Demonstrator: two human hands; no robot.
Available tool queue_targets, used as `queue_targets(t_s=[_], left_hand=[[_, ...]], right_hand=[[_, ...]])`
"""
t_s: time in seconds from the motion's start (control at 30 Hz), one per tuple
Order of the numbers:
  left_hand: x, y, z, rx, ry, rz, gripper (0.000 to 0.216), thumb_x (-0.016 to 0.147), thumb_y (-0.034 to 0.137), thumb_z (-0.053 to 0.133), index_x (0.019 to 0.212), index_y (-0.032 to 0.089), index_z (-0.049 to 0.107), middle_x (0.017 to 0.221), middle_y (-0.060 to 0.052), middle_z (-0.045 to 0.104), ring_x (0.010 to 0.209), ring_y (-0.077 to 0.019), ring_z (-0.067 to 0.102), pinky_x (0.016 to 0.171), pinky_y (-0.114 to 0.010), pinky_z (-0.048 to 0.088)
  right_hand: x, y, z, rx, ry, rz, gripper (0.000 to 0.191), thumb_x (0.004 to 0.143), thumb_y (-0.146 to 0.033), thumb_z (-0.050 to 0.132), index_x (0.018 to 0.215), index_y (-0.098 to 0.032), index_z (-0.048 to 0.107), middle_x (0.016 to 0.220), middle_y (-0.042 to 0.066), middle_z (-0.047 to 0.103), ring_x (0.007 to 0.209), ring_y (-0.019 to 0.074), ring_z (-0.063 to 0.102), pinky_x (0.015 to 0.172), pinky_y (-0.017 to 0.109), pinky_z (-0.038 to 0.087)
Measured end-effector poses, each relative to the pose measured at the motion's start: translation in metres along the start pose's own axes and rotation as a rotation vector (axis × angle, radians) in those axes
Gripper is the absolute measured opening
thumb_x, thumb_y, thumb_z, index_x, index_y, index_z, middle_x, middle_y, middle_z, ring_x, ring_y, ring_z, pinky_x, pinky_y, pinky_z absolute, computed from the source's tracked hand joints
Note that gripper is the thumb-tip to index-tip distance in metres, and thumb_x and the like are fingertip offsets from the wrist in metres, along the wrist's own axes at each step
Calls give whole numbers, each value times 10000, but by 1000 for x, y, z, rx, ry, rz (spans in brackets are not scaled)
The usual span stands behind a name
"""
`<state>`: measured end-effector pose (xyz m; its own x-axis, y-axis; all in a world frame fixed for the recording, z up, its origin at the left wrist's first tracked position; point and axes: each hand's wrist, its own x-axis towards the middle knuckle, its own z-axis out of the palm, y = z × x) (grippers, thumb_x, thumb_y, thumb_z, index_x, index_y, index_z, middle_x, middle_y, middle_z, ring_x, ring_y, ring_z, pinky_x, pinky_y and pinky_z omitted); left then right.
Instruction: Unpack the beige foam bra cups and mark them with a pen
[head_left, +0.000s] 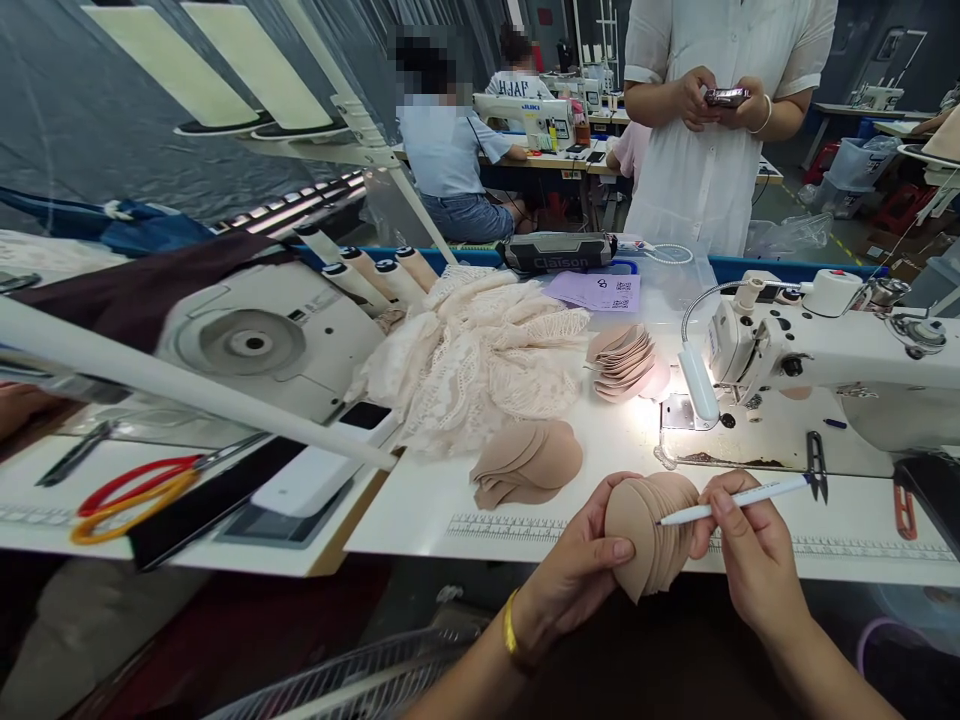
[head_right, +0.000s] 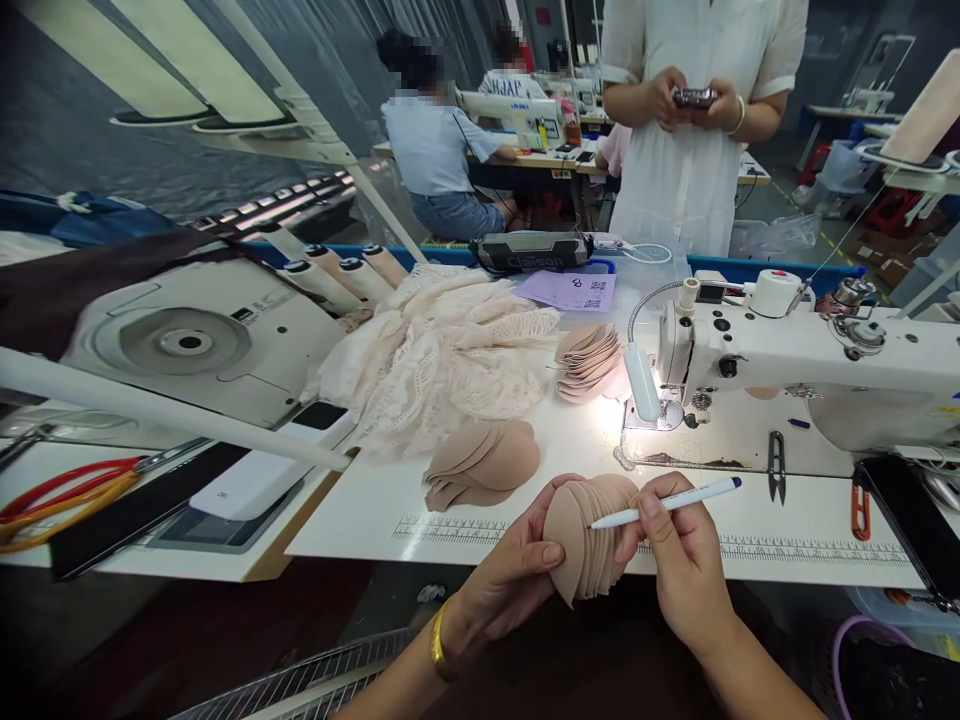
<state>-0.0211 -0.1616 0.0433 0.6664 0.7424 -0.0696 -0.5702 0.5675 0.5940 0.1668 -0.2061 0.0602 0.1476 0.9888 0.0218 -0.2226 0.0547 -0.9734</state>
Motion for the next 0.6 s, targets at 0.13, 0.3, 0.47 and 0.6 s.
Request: queue_targets(t_s=[0.13,0.3,0.47,0.6], left_hand=[[0,-2,2,11,-11,-16,510,815,235,868,1262,239,624,1175,-61,726,1032,-229,709,860,-321,584],[-2,4,-5,118,6,-9,598,802,277,884,1310,264,569,1239,-67,711,1090,-240,695,910,-327,558],[-6,28,-7,735,-116,53,883,838,167,825,1561,355,353,1411,-103,590,1193,-281,660,928,-360,555],[-3,35,3,1208,-172,371,950,826,-2,716,1606,383,334,1410,-103,567,1248,-290,611,1066,-438,504]], right_hand=[[-3,-3,4,-66,-32,-4,286,1080,-478,551,930,-240,603,661,-10,661,643,191,635,678,340,520],[-2,-9,-9,-148,-19,-88,253,1080,-473,540,1093,-267,687,875,49,740,938,263,696,872,415,542],[8,-23,-17,-538,-291,-60,467,981,-398,699,1430,-344,580,1391,85,631,1244,310,612,1031,437,510],[14,-29,-4,-659,-405,-56,526,857,-236,783,1325,-331,562,1247,42,655,1096,273,646,945,391,527]])
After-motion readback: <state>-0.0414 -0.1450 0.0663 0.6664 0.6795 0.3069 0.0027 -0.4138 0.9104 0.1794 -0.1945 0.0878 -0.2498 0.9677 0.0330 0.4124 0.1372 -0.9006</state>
